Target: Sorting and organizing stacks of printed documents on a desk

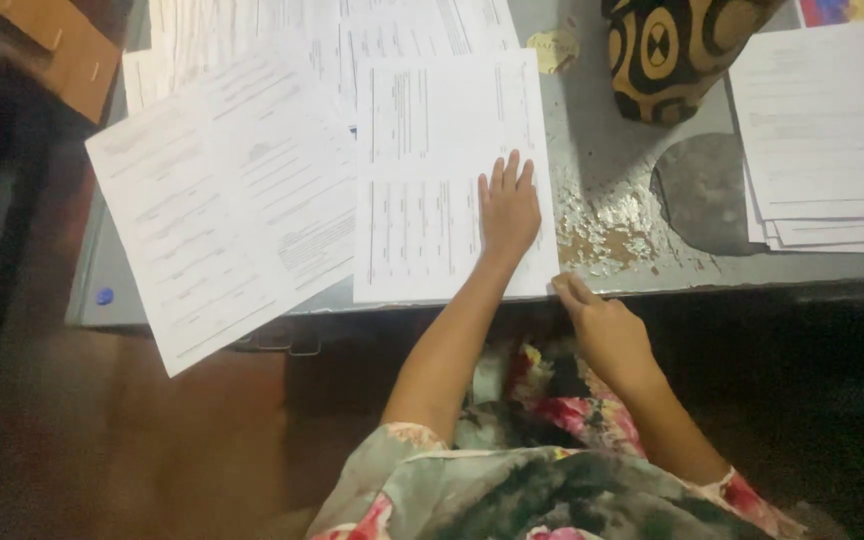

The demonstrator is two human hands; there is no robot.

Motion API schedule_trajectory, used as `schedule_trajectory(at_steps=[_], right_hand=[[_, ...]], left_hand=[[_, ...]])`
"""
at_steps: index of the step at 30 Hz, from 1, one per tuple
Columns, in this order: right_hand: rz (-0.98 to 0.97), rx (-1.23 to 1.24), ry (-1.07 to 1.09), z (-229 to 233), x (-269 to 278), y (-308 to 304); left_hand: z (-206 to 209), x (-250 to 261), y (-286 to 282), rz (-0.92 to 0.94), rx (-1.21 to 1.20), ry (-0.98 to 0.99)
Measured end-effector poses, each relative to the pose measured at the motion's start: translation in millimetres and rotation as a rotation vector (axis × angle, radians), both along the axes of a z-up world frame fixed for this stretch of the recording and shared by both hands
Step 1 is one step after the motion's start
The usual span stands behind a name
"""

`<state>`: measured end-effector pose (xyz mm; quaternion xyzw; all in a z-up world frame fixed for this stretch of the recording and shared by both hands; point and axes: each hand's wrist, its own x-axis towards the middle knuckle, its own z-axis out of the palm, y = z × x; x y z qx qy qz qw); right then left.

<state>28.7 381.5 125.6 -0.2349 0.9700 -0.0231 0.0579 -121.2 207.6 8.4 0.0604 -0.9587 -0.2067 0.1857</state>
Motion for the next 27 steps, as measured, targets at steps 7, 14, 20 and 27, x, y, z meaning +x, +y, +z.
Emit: schedule_trajectory(at_steps=[7,14,20,27], right_hand=[[-0.017,-0.140,-0.001,10.0,-16.3,10.3],[-0.013,-0.127,0.055,-17.3,-35.2,-20.4],[-0.020,-0.044,-0.079,-1.3,7.3,6.1],[-0.282,-0.494,-0.166,-15.6,-35.0,60.4]], left_hand=[[19.0,-8.5,-3.9,0.001,0.051,-0.035],[16.4,0.9,-4.4,-0.015,0.062,-0.006],[28.1,-0.7,-6.9,-0.025,0.073,-0.045],[16.0,-1.4,-5.8,-0.028,0.065,-0.040]])
